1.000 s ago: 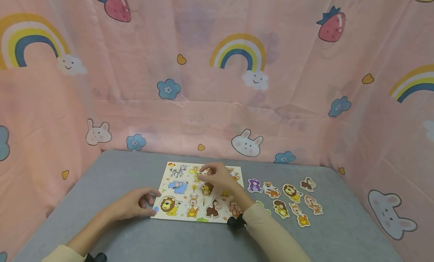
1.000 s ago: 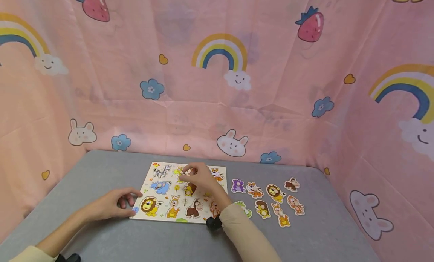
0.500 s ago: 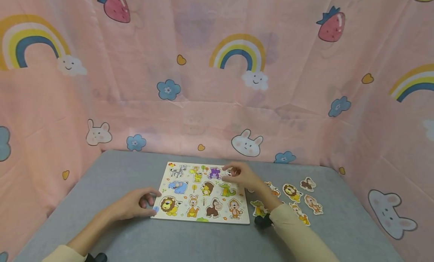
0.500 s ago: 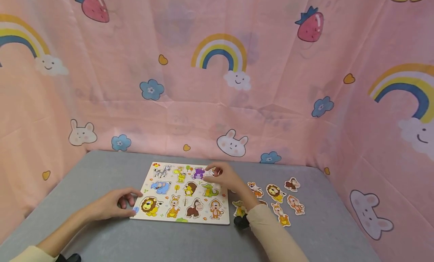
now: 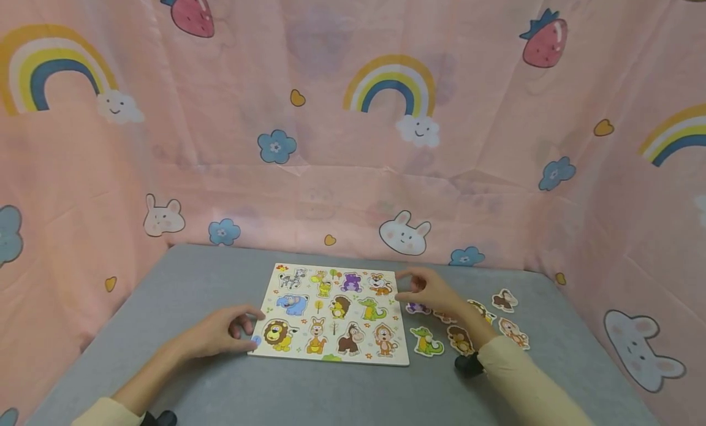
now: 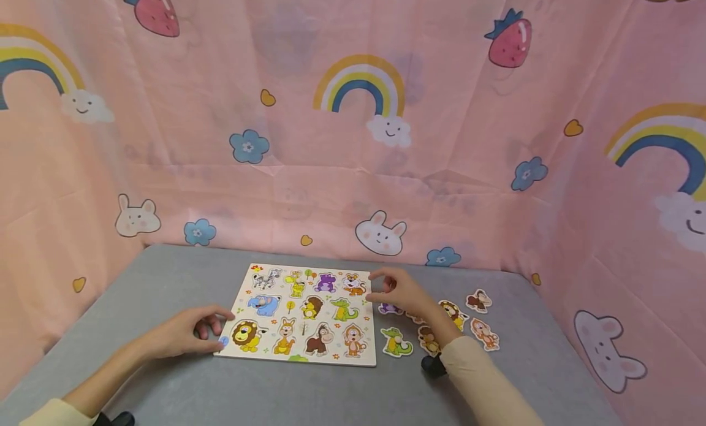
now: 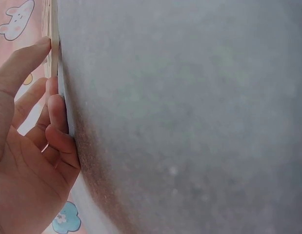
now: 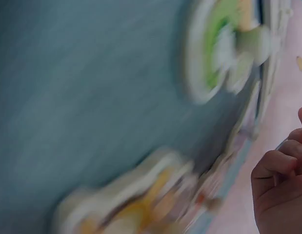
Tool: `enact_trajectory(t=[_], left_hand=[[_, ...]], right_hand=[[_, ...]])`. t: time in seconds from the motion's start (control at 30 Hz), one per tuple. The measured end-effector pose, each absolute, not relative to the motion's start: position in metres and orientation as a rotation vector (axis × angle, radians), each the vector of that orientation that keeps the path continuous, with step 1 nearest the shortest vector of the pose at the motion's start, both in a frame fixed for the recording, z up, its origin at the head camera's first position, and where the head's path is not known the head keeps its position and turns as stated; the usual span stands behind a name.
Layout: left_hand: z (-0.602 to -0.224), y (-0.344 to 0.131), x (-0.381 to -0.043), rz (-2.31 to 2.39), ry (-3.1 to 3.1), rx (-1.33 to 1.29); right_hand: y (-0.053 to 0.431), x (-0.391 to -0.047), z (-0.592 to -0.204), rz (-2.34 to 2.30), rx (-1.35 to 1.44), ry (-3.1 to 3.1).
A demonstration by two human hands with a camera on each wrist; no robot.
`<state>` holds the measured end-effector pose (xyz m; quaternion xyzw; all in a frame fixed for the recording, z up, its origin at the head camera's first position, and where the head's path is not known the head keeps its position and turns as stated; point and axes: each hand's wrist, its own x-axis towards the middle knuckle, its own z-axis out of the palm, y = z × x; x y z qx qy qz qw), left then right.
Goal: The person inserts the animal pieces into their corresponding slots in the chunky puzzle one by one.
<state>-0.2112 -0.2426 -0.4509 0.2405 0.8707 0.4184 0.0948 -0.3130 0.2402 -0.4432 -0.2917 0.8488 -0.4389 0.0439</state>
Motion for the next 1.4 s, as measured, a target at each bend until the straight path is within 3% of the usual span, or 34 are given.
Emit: enact_trajectory(t=[0.53, 1.4], left_hand=[[-0.453, -0.243, -0.212, 1.245, 2.571, 0.715], [-0.455, -0.243, -0.213, 1.271, 2.56, 0.726]], right_hand=[[0.28, -0.308, -0.448, -1.281, -0.83, 2.628], [0.274, -0.306, -0.454, -1.068, -0.706, 2.81]])
